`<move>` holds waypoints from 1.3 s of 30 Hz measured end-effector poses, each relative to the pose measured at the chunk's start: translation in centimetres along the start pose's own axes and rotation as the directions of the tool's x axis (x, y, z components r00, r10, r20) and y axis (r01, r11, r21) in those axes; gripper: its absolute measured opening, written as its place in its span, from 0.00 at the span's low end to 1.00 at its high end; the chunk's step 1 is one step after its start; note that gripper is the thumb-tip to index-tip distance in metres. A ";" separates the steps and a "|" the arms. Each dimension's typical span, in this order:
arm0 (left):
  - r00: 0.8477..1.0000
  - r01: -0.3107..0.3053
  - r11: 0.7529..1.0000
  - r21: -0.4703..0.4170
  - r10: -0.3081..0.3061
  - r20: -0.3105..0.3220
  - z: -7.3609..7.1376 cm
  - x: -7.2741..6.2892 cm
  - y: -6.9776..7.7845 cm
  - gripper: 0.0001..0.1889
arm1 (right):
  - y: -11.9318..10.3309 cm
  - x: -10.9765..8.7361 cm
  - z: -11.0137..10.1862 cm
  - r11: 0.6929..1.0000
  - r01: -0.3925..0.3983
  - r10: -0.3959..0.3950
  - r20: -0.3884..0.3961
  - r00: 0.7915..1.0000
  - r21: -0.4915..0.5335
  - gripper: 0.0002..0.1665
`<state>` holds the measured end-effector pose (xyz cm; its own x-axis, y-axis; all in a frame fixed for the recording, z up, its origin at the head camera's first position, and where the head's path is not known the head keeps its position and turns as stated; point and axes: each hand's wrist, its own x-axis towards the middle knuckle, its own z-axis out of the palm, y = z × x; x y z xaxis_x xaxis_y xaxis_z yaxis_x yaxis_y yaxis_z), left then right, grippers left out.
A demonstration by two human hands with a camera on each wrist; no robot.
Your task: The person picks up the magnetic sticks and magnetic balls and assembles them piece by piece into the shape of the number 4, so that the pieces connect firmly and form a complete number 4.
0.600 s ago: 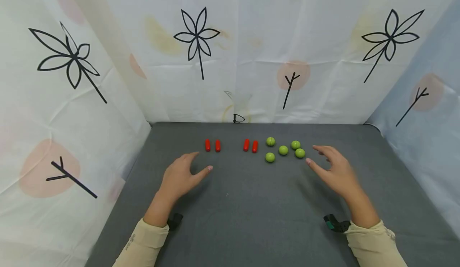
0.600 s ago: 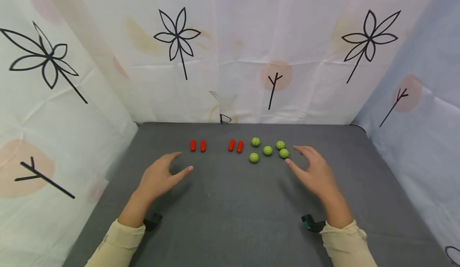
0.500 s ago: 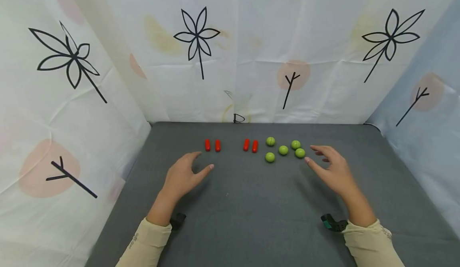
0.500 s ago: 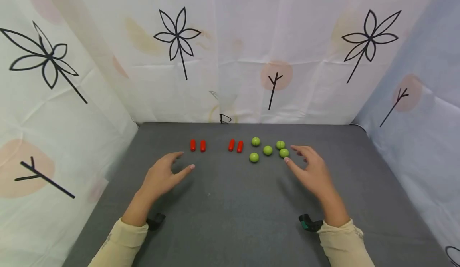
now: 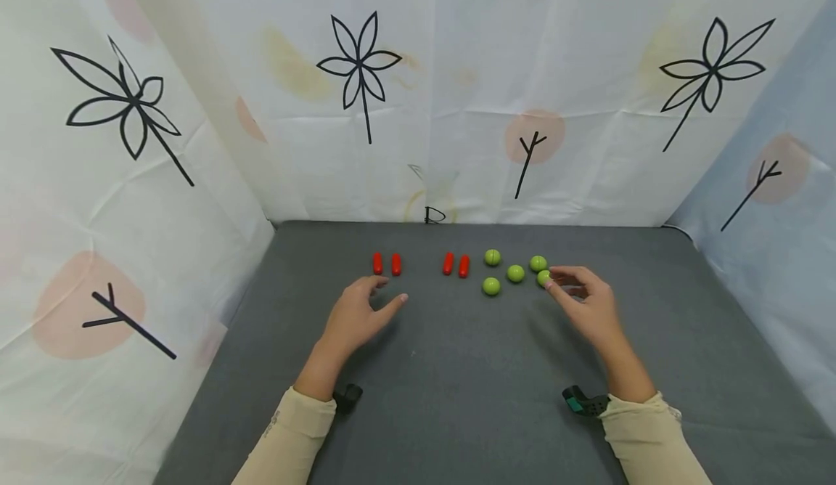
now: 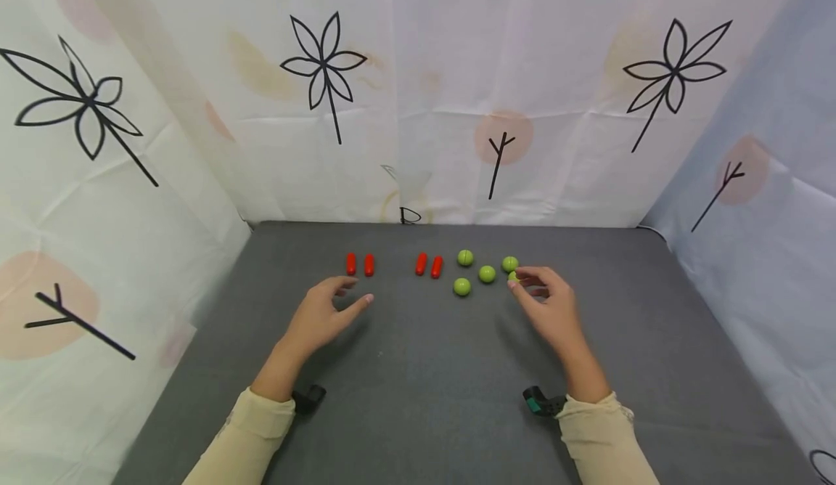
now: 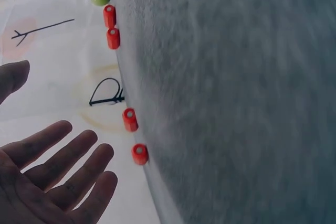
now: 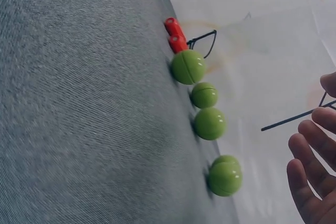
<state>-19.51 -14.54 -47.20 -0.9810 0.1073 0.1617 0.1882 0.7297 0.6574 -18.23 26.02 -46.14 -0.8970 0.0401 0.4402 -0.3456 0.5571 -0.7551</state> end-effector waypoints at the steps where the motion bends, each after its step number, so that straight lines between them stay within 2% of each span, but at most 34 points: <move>1: 1.000 0.002 1.000 -0.011 -0.002 0.002 0.2 0.1 0.0 0.33 | 0.1 0.0 0.2 1.000 -0.004 0.004 0.001 1.000 -0.003 0.17; 9: 1.000 -0.011 0.994 -0.109 0.012 0.008 1.3 1.1 0.7 0.30 | 0.7 0.4 1.5 0.994 -0.066 0.062 0.051 0.997 0.086 0.18; 17: 0.999 0.034 0.969 -0.245 -0.024 0.042 2.7 2.5 1.6 0.29 | 1.2 1.0 3.0 0.983 -0.121 0.108 0.095 0.990 0.141 0.20; 26: 0.996 0.062 0.949 -0.309 -0.038 0.082 4.4 4.4 2.6 0.27 | 1.0 1.6 4.6 0.963 -0.196 0.162 0.183 0.970 0.183 0.24; 33: 0.988 0.145 0.922 -0.360 -0.118 0.095 5.5 6.4 3.2 0.22 | 1.2 2.1 5.9 0.964 -0.218 0.182 0.219 0.959 0.154 0.24; 39: 0.981 0.189 0.902 -0.388 -0.159 0.109 6.9 8.0 3.4 0.20 | 1.3 2.4 6.9 0.964 -0.235 0.197 0.260 0.945 0.126 0.24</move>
<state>-27.07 -6.57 -48.76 -0.9977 0.0628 -0.0258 0.0028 0.4166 0.9091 -22.72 21.13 -49.45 -0.9877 -0.0677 0.1413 -0.1567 0.4233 -0.8923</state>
